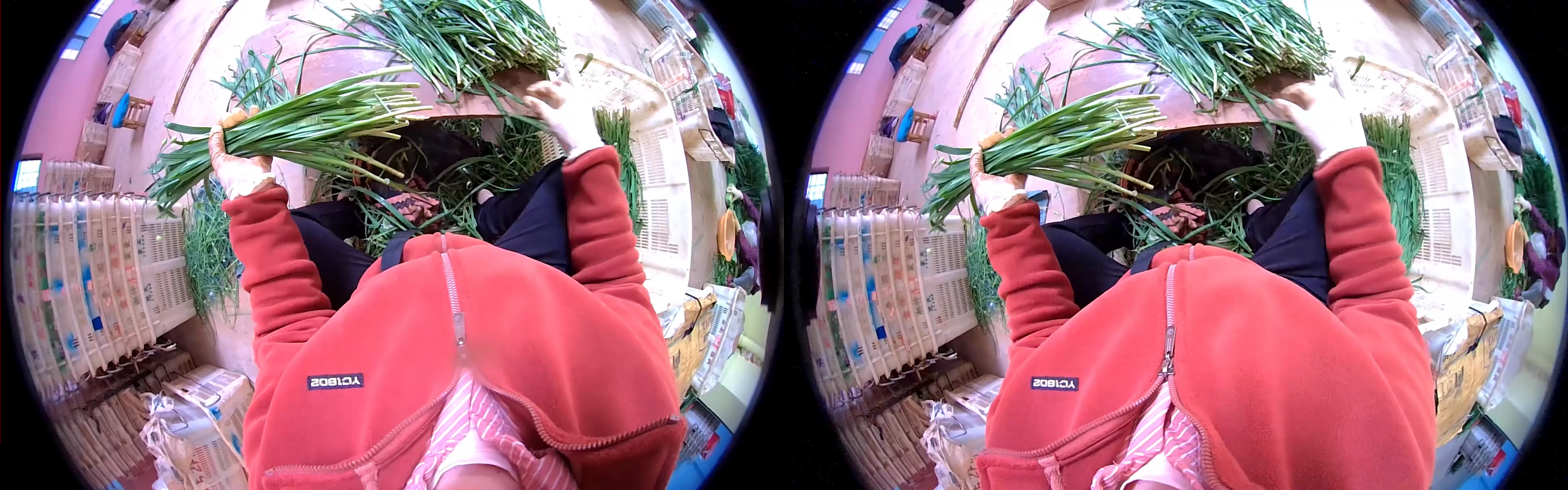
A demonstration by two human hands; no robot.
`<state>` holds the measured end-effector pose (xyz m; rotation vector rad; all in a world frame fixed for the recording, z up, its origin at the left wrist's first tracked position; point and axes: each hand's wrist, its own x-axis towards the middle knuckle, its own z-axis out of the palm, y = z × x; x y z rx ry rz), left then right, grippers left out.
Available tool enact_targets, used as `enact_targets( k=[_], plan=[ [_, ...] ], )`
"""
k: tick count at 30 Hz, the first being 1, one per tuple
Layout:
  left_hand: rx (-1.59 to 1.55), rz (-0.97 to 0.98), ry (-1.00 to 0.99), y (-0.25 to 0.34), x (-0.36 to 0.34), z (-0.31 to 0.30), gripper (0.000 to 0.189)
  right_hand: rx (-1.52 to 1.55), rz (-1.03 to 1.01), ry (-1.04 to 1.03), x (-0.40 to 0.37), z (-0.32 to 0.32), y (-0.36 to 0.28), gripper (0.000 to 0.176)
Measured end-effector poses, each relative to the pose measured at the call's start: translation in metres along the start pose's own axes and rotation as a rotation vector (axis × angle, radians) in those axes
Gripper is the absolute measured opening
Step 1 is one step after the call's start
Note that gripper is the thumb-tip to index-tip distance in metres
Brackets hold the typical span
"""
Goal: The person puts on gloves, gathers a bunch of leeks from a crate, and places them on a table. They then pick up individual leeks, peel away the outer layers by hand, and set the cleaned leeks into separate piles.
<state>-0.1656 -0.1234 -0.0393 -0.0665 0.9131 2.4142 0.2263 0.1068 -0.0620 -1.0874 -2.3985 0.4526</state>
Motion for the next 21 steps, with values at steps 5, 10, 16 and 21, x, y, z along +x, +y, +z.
enact_targets(
  k=[5, 10, 16, 21],
  plan=[
    [0.01, 0.075, -0.179, -0.013, 0.001, 0.016, 0.026, -0.028, -0.182, -0.147, 0.016, 0.018, -0.136, 0.045],
    [0.052, 0.152, -0.226, -0.013, -0.019, 0.034, 0.033, 0.033, -0.155, -0.112, 0.022, 0.069, -0.126, 0.026],
    [0.06, 0.186, -0.136, -0.004, -0.019, 0.029, 0.03, -0.593, 0.122, -0.021, 0.011, 0.032, -0.048, 0.02],
    [0.05, 0.139, -0.226, -0.02, -0.022, 0.038, 0.029, 0.029, -0.551, 0.287, 0.014, 0.03, -0.151, 0.016]
  ],
)
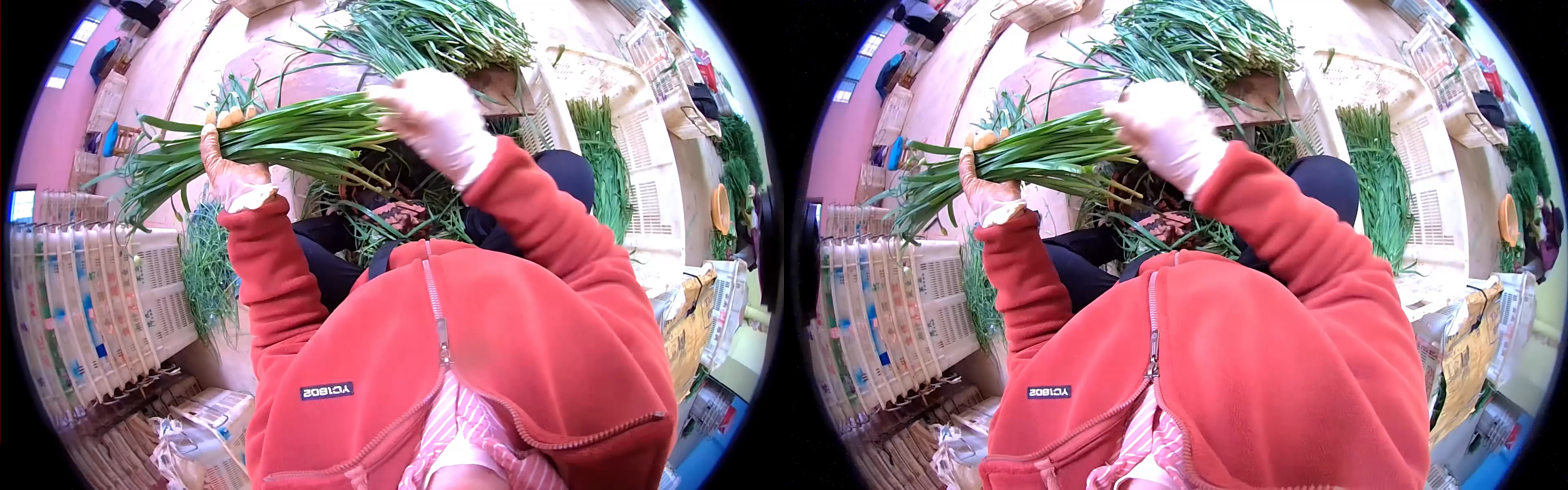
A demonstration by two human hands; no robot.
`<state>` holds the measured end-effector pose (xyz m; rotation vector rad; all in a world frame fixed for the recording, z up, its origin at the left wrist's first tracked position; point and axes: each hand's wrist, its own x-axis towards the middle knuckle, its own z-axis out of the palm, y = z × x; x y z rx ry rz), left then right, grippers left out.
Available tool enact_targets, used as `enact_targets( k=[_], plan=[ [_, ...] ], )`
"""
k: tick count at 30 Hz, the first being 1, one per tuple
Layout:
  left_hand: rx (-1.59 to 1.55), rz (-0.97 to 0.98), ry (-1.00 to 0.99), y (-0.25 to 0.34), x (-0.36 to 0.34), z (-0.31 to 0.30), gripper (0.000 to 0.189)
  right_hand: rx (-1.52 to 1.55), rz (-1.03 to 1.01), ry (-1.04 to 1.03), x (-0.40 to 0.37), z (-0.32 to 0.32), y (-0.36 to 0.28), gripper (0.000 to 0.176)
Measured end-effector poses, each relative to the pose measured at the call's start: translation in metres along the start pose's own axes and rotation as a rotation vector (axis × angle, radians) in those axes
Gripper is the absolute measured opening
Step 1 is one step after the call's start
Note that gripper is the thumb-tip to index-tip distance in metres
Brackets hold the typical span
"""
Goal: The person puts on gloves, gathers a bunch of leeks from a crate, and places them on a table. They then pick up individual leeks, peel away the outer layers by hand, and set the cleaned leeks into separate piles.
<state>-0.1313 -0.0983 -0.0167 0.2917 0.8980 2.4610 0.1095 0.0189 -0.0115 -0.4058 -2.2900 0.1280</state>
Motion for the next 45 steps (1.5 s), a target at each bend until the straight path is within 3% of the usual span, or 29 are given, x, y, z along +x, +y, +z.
enact_targets(
  k=[2, 4, 5, 7, 8, 9, 11, 14, 17, 18, 22, 26, 32, 36, 37, 39, 40, 41, 43, 45],
  plan=[
    [-0.038, -0.045, -0.03, 0.001, -0.001, 0.004, 0.029, -0.018, -0.063, -0.001, 0.006, 0.016, -0.002, 0.015],
    [-0.039, -0.06, 0.014, 0.002, 0.002, 0.002, 0.028, 0.172, -0.168, -0.101, 0.008, 0.04, 0.016, 0.018],
    [-0.059, -0.067, -0.009, 0.004, 0.008, -0.005, 0.026, 0.389, -0.223, -0.054, 0.004, 0.039, 0.024, 0.013],
    [-0.063, -0.065, 0.037, 0.009, 0.017, -0.016, 0.025, 1.084, 0.3, -0.179, -0.014, 0.034, 0.024, 0.009],
    [-0.058, -0.059, 0.043, 0.012, 0.015, -0.016, 0.025, 1.07, 0.482, -0.184, -0.021, 0.03, 0.027, 0.011],
    [-0.033, -0.058, 0.08, 0.013, 0.013, -0.014, 0.024, 1.097, 0.531, -0.143, -0.028, 0.036, 0.034, 0.012],
    [-0.007, -0.065, 0.115, 0.013, 0.012, -0.014, 0.024, 0.653, 0.137, -0.111, -0.018, 0.023, 0.037, 0.023],
    [-0.035, -0.079, 0.094, 0.007, 0.016, -0.016, 0.022, 0.22, -0.113, -0.124, 0.0, 0.02, 0.022, 0.05],
    [-0.062, -0.106, 0.048, 0.003, 0.016, -0.017, 0.022, 0.035, -0.227, -0.282, 0.01, 0.037, 0.011, 0.049],
    [-0.061, -0.106, 0.049, 0.003, 0.015, -0.016, 0.022, 0.014, -0.242, -0.236, 0.009, 0.041, 0.01, 0.037],
    [-0.038, -0.1, 0.106, 0.008, 0.016, -0.017, 0.022, 0.295, -0.123, -0.129, 0.0, 0.044, 0.025, 0.021],
    [-0.035, -0.099, 0.082, 0.01, 0.017, -0.022, 0.023, 0.36, -0.049, -0.117, -0.001, 0.044, 0.029, 0.035],
    [-0.039, -0.12, 0.073, 0.009, 0.014, -0.015, 0.023, -0.114, -0.262, -0.311, 0.011, 0.049, 0.025, 0.043],
    [-0.039, -0.155, 0.098, 0.011, 0.028, -0.027, 0.023, -0.064, -0.31, -0.21, 0.005, 0.049, 0.043, 0.012],
    [-0.037, -0.151, 0.104, 0.012, 0.034, -0.033, 0.023, -0.041, -0.377, -0.171, 0.002, 0.038, 0.051, 0.013],
    [0.008, -0.112, 0.137, 0.017, 0.041, -0.042, 0.023, -0.115, -0.279, -0.231, -0.019, 0.016, 0.078, 0.012],
    [0.039, -0.08, 0.199, 0.022, 0.026, -0.027, 0.023, -0.143, -0.222, -0.27, -0.037, 0.009, 0.099, 0.013],
    [0.009, -0.082, 0.154, 0.025, 0.041, -0.047, 0.022, -0.404, -0.06, -0.514, -0.051, -0.001, 0.114, 0.016],
    [0.044, -0.044, 0.21, 0.022, 0.042, -0.043, 0.021, -0.191, 0.194, -0.43, -0.076, -0.001, 0.127, 0.031],
    [0.071, -0.043, 0.181, 0.012, 0.044, -0.036, 0.019, -0.14, 0.029, -0.336, -0.032, -0.023, 0.056, 0.049]
  ],
)
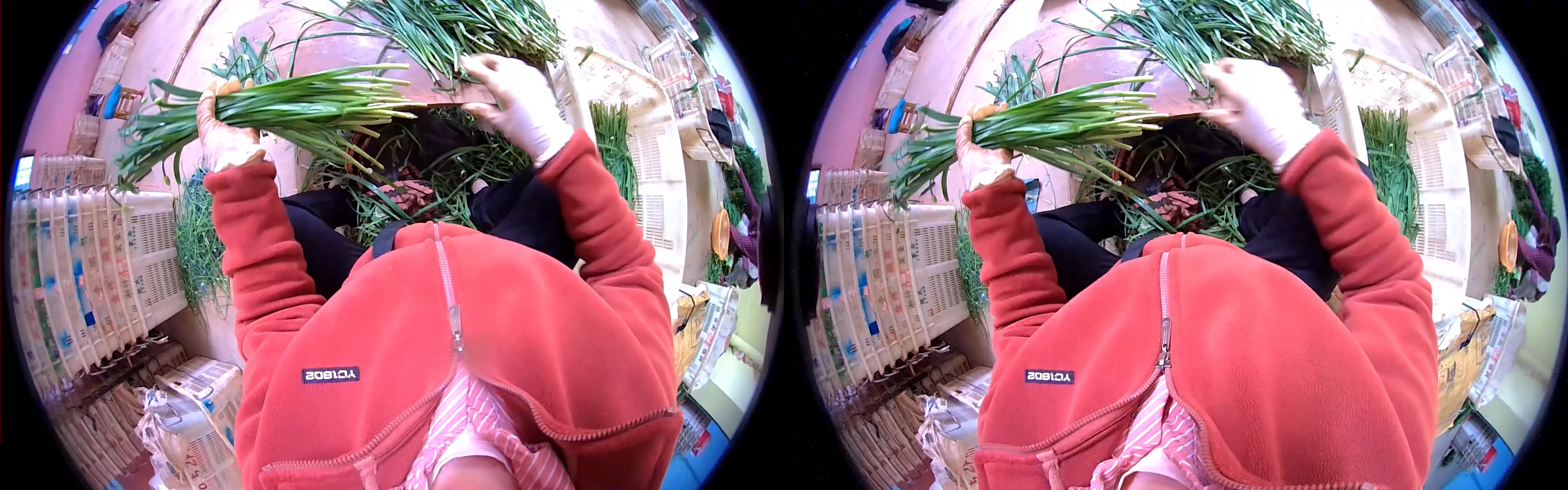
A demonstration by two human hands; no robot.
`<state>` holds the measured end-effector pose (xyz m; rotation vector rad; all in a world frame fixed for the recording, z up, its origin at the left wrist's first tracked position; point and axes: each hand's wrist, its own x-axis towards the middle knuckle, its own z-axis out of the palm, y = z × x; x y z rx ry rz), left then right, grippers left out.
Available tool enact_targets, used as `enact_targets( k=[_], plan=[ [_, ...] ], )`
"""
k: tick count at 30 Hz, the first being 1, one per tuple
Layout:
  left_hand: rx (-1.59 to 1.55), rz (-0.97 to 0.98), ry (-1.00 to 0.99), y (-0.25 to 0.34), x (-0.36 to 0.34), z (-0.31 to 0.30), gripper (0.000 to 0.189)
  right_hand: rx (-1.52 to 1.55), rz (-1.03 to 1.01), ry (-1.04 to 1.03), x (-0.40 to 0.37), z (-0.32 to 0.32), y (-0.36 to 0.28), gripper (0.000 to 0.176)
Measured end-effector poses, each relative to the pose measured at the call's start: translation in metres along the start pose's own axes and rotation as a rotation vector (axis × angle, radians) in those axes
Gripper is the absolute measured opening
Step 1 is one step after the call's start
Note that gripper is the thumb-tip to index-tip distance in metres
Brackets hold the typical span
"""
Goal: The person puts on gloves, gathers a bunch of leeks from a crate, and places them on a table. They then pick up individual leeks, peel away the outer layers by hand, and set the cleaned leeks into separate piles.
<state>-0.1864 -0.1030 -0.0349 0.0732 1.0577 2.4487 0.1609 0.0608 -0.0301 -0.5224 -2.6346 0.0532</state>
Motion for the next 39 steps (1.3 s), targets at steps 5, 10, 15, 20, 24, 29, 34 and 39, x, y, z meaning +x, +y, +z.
enact_targets(
  k=[5, 10, 15, 20, 24, 29, 34, 39],
  plan=[
    [0.059, 0.011, 0.007, -0.03, -0.024, 0.041, 0.02, 0.196, -0.091, 0.096, 0.062, 0.015, -0.088, 0.055],
    [-0.03, -0.096, 0.018, -0.021, -0.011, 0.034, 0.016, 0.163, -0.22, 0.182, 0.057, 0.029, -0.081, 0.007],
    [-0.027, -0.041, 0.025, 0.006, 0.033, -0.02, 0.015, 0.11, 0.002, 0.107, -0.034, 0.013, 0.021, 0.012],
    [-0.004, 0.013, 0.111, 0.019, 0.027, -0.012, 0.02, -0.109, 0.169, -0.469, -0.035, 0.019, -0.007, 0.06],
    [-0.002, -0.024, 0.078, 0.018, 0.038, -0.01, 0.021, 0.746, 0.276, -0.62, -0.007, 0.081, -0.079, 0.061],
    [0.063, 0.008, 0.043, 0.045, 0.029, -0.015, 0.022, 1.486, 0.417, -0.765, -0.006, 0.07, -0.062, 0.025],
    [0.034, 0.117, 0.093, 0.087, 0.05, -0.058, 0.027, 1.402, 0.631, -0.798, -0.037, 0.077, -0.015, 0.038],
    [0.063, 0.15, 0.137, 0.084, 0.039, -0.055, 0.03, 1.173, 0.284, -0.767, 0.024, 0.081, -0.072, 0.075]
  ],
)
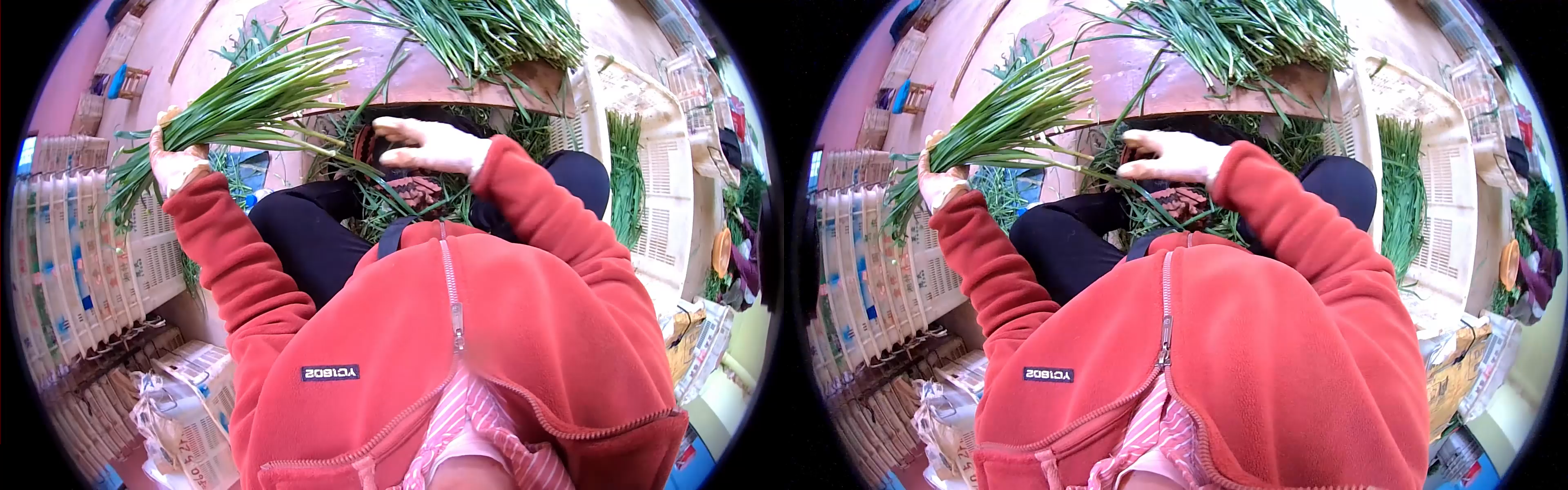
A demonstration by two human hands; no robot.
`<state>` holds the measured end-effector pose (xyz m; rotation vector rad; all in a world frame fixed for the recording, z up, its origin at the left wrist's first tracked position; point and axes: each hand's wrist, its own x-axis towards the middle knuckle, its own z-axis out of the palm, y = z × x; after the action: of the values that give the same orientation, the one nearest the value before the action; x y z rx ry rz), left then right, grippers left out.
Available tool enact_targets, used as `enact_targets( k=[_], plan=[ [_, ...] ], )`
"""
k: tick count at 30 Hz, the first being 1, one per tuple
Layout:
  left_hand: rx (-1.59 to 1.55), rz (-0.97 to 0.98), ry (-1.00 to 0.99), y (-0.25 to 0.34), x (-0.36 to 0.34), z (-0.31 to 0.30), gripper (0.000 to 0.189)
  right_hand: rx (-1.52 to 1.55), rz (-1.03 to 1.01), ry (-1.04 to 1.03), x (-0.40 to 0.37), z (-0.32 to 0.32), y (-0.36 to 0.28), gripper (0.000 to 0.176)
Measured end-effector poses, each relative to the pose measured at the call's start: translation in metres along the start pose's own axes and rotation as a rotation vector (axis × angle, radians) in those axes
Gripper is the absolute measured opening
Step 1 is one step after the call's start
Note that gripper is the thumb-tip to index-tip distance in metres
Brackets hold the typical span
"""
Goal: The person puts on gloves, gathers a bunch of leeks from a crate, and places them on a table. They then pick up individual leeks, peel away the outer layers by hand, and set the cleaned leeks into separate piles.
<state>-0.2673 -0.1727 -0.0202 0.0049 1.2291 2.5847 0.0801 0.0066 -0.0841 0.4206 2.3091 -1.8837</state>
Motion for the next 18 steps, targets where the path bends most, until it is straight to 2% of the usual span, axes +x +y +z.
enact_targets(
  k=[1, 3, 5, 6, 7, 10, 13, 15, 17, 18],
  plan=[
    [0.001, 0.004, 0.008, -0.003, -0.002, 0.001, 0.03, 0.057, -0.012, -0.038, 0.021, 0.012, 0.006, 0.076],
    [-0.045, -0.013, 0.029, -0.008, -0.001, 0.002, 0.029, 0.083, -0.105, 0.036, 0.045, 0.043, 0.013, 0.066],
    [-0.053, -0.015, 0.04, -0.009, -0.009, 0.006, 0.029, 0.631, 0.011, -0.233, 0.053, 0.048, 0.003, 0.049],
    [-0.081, -0.032, 0.048, -0.009, -0.008, 0.003, 0.029, 0.653, 0.059, -0.172, 0.047, 0.047, 0.0, 0.034],
    [-0.113, -0.049, 0.055, -0.01, -0.008, 0.001, 0.03, 0.667, 0.15, -0.18, 0.033, 0.036, -0.018, 0.033],
    [-0.046, -0.051, 0.077, -0.014, -0.011, -0.009, 0.034, 0.582, 0.212, -0.219, 0.021, 0.022, -0.019, 0.031],
    [-0.036, -0.056, 0.014, -0.01, 0.008, -0.043, 0.034, 0.291, 0.212, -0.087, 0.013, 0.002, 0.016, 0.034],
    [-0.052, -0.02, 0.045, 0.0, 0.015, -0.054, 0.033, -0.104, 0.408, -0.118, 0.001, -0.022, 0.023, 0.034],
    [0.042, 0.054, -0.036, 0.016, 0.012, -0.066, 0.032, -0.992, 0.357, -0.155, -0.008, -0.036, 0.047, 0.03],
    [0.05, 0.035, 0.029, 0.024, 0.007, -0.065, 0.032, -1.193, 0.371, -0.237, -0.013, -0.045, 0.047, 0.027]
  ],
)
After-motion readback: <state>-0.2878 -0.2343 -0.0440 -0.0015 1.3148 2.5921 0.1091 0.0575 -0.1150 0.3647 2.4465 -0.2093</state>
